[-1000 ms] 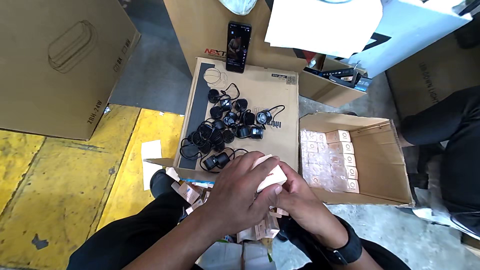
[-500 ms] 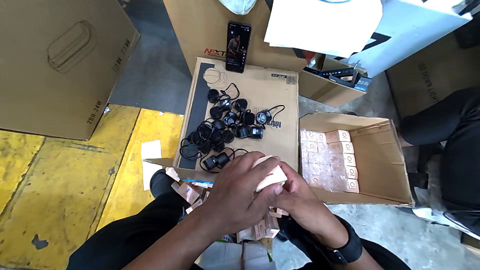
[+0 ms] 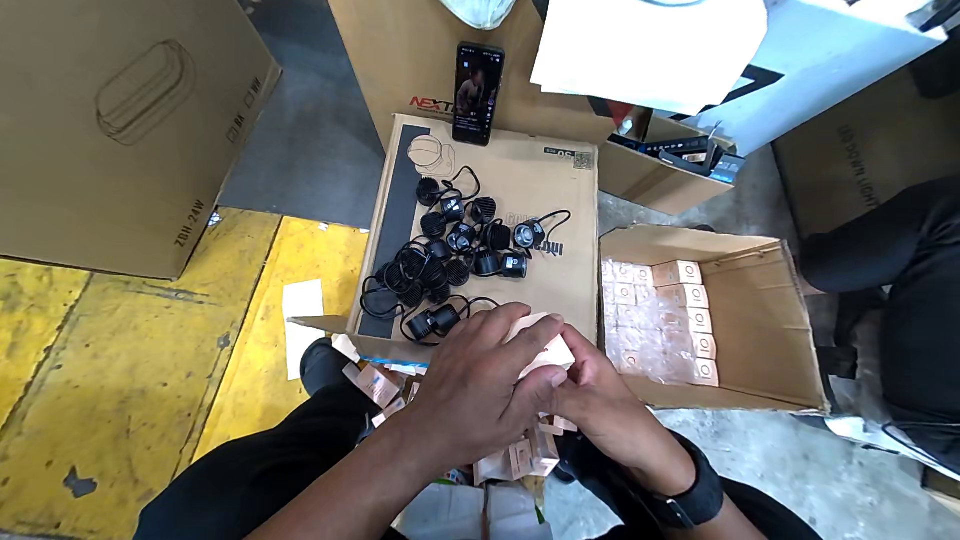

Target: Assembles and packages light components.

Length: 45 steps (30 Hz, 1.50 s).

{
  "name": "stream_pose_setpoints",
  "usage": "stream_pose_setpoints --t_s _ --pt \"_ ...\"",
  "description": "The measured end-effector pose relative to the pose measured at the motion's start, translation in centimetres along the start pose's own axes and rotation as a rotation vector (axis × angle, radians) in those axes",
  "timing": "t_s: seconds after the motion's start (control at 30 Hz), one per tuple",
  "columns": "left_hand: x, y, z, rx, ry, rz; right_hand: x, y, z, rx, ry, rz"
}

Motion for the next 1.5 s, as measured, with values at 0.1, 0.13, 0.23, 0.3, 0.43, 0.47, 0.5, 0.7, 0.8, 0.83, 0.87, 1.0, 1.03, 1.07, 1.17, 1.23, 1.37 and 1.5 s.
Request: stream_pose_setpoints --t_s 0.1,0.13,0.23,0.3,0.43,0.47,0.5,0.7,0.8,0.83,0.87,1.0,1.03,1.07,1.17,1.23,1.37,1.5 --pt "-0.1 0.0 0.1 -0.028 -0.068 -0.014 0.1 -0.1 0.1 -0.001 0.013 0.014" --pt "-0.1 0.0 0.2 -0.035 -0.083 -0.016 0.1 -0.1 0.1 -0.004 0.017 0.018" --pt "-0.2 0.0 0.2 -0.057 -0.102 -0.006 0.2 -0.2 0.1 -0.006 0.017 0.016" --pt "-0.1 0.0 0.3 -0.073 -0.111 0.014 0.2 -0.2 0.0 -0.003 0.017 0.017" --pt "0.1 0.0 0.3 -0.075 -0.124 0.019 0.2 -0.1 -0.1 0.003 0.014 0.01" --pt "0.0 0.0 0.3 -0.079 -0.129 0.014 0.2 -0.1 -0.1 0.007 0.014 0.01" --pt "0.0 0.0 0.2 -0.081 -0.137 0.009 0.2 -0.1 -0.1 0.011 0.013 0.009" --pt "-0.1 -0.1 0.6 -0.147 -0.215 0.031 0.5 -0.2 -0.2 0.042 0.022 0.031" --pt "-0.1 0.0 1.0 -0.221 -0.232 0.049 0.5 -0.2 -0.3 0.061 0.012 0.018" --pt "-0.1 0.1 1.1 -0.234 -0.231 0.05 0.5 -0.2 -0.3 0.061 0.006 0.016" --pt "-0.2 0.1 1.1 -0.239 -0.231 0.047 0.5 -0.2 -0.3 0.062 0.005 0.019" --pt "-0.4 0.0 0.9 -0.234 -0.245 0.031 0.7 -0.3 -0.3 0.07 0.013 0.028" --pt "-0.4 0.0 0.9 -0.234 -0.25 0.027 0.8 -0.3 -0.3 0.072 0.011 0.031" --pt "-0.4 0.0 0.9 -0.233 -0.255 0.024 0.8 -0.3 -0.3 0.072 0.014 0.033" --pt "-0.5 0.0 0.7 -0.225 -0.252 0.009 0.9 -0.3 -0.3 0.077 0.017 0.032" --pt "-0.6 0.1 0.7 -0.218 -0.255 -0.009 1.0 -0.4 -0.3 0.078 0.012 0.031" --pt "-0.9 0.1 0.7 -0.193 -0.302 -0.058 1.2 -0.4 -0.1 0.034 0.011 0.071" --pt "-1.5 0.3 0.3 -0.169 -0.352 -0.099 1.3 -0.6 0.3 -0.002 0.027 0.083"
Point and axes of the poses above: each hand's wrist, its own y-axis away from the middle knuckle, its own x-axis out of the back of the hand, z = x × y, the point moved 6 cm from there along -y, towards the middle knuckle, and after that the axes turned 3 degrees about z, right-handed, at the moved point
